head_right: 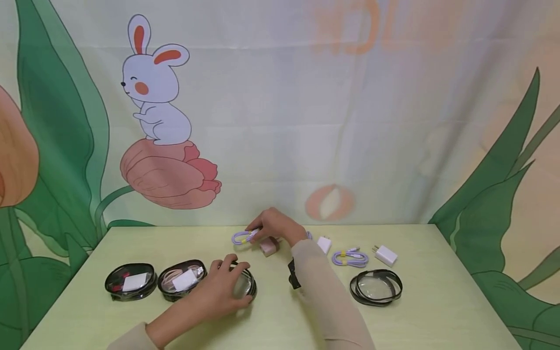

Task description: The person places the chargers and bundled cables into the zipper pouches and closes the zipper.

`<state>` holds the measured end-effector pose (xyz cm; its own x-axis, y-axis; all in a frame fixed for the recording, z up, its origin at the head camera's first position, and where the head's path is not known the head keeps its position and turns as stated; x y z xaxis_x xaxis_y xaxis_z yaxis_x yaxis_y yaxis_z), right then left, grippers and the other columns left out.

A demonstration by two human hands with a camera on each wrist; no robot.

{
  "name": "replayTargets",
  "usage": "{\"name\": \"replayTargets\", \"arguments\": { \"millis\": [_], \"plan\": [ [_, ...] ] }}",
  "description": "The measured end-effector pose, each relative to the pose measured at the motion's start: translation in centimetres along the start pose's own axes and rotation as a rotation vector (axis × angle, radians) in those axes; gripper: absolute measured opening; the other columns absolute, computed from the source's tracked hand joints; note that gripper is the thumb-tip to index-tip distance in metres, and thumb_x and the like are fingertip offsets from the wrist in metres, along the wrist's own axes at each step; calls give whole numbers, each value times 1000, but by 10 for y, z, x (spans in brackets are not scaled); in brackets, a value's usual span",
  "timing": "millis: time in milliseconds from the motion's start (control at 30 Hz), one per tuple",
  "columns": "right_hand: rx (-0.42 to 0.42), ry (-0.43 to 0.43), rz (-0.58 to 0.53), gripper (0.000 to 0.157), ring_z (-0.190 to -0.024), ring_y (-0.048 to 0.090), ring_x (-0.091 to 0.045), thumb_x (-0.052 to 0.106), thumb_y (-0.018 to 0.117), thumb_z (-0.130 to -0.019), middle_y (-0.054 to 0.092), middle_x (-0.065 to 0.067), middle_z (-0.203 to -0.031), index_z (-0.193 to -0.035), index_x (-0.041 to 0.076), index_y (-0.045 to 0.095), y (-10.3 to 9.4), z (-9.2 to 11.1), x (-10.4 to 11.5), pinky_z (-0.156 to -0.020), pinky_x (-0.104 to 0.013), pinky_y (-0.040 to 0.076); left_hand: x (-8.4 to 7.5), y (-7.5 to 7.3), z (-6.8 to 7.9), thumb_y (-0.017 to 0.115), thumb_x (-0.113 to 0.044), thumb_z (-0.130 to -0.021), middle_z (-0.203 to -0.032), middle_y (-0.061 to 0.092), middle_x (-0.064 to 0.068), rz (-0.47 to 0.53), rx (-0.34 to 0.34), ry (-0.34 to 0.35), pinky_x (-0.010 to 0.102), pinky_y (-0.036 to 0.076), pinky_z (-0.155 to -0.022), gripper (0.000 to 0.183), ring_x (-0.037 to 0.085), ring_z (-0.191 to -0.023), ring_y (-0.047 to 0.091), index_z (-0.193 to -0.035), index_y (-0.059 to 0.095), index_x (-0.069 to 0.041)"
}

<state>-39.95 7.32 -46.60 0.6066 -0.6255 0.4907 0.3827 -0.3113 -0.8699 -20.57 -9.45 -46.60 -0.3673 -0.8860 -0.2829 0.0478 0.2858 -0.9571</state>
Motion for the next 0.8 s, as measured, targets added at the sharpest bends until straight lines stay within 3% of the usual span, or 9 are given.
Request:
{"name": "replayTargets", "arguments": {
  "millis": [133, 267, 600, 800],
  "plan": [
    [-5, -12, 36, 31, -91, 68, -3, 28, 81, -88, 77, 6, -109, -118, 22, 78, -2, 4, -1, -77, -20, 53, 3, -3, 1, 78, -46, -82, -141, 42, 23, 28, 12, 13, 60, 53, -86, 73, 51, -123, 45, -140, 54, -9],
    [-15, -31, 21, 31, -89, 68, -1, 28, 82, -87, 77, 6, -107, -117, 21, 78, -4, 7, -2, -75, -20, 52, 4, -4, 2, 80, -46, -84, -138, 42, 23, 65, -18, 10, 59, 53, -86, 72, 51, -121, 45, -139, 54, -7],
    [-6, -24, 44, 29, -94, 71, -8, 26, 83, -86, 77, 5, -104, -114, 20, 80, -9, 19, 9, -80, -21, 54, 2, -3, -3, 78, -51, -86, -147, 37, 22, 92, -55, -103, 61, 55, -81, 78, 52, -127, 44, -144, 49, -9],
    [-10, -28, 73, 32, -95, 72, -8, 29, 86, -82, 77, 5, -104, -112, 18, 80, -2, 35, 25, -79, -20, 54, 2, -1, -4, 80, -47, -85, -147, 37, 24, 99, -95, -118, 62, 55, -78, 80, 54, -126, 45, -144, 47, -6]
  ]
}}
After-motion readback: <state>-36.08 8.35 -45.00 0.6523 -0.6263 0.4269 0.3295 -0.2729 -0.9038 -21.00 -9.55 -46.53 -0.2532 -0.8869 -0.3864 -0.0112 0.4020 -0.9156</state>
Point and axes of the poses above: each hand's wrist, its own z-axis away from the middle knuckle, its own y-axis out of the palm, x = y × z, the point moved 1 cm from there along -z, towards the middle knuckle
